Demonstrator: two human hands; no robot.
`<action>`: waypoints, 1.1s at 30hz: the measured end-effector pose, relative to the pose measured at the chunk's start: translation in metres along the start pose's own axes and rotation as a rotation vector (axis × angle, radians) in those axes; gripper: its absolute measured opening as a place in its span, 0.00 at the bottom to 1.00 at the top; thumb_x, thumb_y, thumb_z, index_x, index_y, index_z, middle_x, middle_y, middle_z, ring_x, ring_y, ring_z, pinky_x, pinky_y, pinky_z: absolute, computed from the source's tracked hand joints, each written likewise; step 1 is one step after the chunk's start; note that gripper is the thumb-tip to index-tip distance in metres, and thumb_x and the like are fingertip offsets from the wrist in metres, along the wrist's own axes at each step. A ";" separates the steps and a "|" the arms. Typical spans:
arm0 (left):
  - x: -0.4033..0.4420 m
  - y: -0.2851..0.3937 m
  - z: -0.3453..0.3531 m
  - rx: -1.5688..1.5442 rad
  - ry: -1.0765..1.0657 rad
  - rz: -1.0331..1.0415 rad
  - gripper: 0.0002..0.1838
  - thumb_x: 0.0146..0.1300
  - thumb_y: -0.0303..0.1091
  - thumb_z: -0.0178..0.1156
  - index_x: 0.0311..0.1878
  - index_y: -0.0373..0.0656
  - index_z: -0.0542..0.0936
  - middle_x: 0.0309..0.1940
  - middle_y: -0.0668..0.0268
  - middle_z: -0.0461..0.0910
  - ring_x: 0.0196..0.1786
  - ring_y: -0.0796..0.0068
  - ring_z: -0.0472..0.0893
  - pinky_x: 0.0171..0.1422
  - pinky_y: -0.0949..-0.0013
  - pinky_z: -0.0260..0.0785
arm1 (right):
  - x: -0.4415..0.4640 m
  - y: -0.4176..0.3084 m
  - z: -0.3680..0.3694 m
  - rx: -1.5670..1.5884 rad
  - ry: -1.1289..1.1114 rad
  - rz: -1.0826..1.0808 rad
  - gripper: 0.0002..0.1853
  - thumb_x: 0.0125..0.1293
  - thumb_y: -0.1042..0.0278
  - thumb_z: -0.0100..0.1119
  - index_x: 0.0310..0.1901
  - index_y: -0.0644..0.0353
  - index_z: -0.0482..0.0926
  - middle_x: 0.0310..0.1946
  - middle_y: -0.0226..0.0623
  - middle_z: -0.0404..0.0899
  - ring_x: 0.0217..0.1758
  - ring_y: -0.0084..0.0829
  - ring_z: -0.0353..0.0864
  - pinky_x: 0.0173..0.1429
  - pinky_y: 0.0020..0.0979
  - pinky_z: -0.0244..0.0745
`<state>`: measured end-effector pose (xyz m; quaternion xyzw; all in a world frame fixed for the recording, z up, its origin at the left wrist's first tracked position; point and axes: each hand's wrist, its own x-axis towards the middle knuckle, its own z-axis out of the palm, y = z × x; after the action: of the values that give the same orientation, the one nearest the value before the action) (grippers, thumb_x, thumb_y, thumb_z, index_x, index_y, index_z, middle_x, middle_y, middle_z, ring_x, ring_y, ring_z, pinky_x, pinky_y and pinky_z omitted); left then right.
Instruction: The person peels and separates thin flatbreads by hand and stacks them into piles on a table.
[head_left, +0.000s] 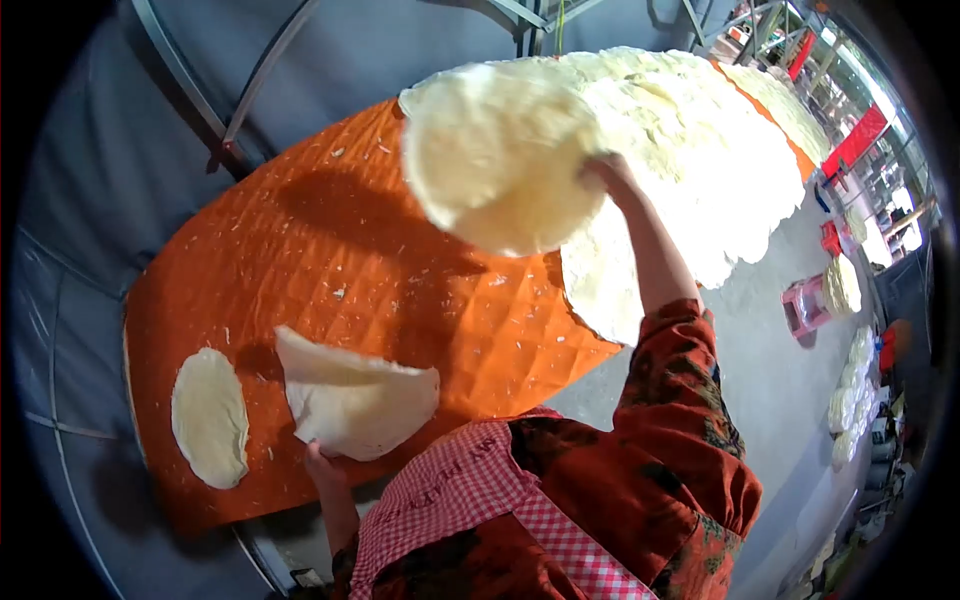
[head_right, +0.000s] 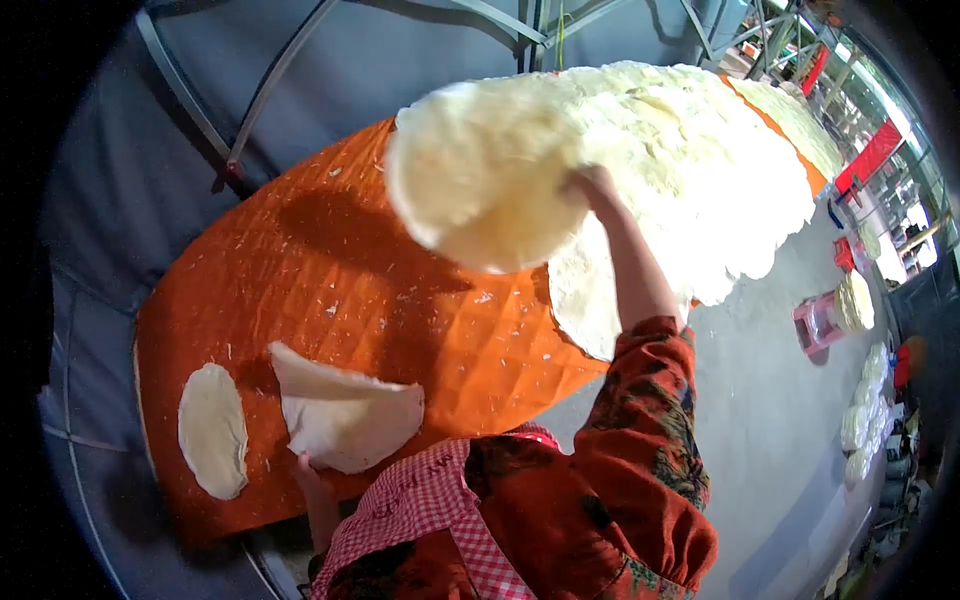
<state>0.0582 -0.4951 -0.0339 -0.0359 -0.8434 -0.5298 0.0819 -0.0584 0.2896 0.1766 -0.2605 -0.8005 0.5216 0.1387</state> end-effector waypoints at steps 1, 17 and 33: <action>-0.002 0.023 0.003 0.090 -0.003 0.112 0.17 0.55 0.30 0.60 0.45 0.35 0.71 0.35 0.50 0.75 0.40 0.51 0.76 0.43 0.59 0.69 | -0.002 0.030 -0.014 0.090 0.062 0.098 0.08 0.49 0.64 0.66 0.27 0.58 0.81 0.23 0.36 0.79 0.26 0.31 0.78 0.31 0.35 0.75; 0.106 0.254 0.063 -0.925 -0.038 -0.402 0.13 0.66 0.41 0.52 0.49 0.44 0.73 0.53 0.62 0.74 0.52 0.66 0.75 0.49 0.63 0.72 | -0.279 -0.108 0.334 -0.159 -0.756 -0.741 0.21 0.50 0.64 0.63 0.47 0.63 0.77 0.35 0.51 0.80 0.36 0.48 0.79 0.42 0.41 0.74; 0.074 0.075 0.096 0.665 0.043 0.084 0.15 0.64 0.38 0.59 0.46 0.35 0.73 0.57 0.49 0.69 0.59 0.48 0.68 0.60 0.54 0.64 | 0.116 -0.020 0.137 0.614 0.272 0.150 0.13 0.64 0.66 0.54 0.45 0.64 0.72 0.33 0.41 0.79 0.29 0.39 0.80 0.36 0.37 0.81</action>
<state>-0.0129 -0.3782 0.0044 -0.0309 -0.9659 -0.2222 0.1289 -0.2272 0.2437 0.1313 -0.3318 -0.5590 0.7074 0.2775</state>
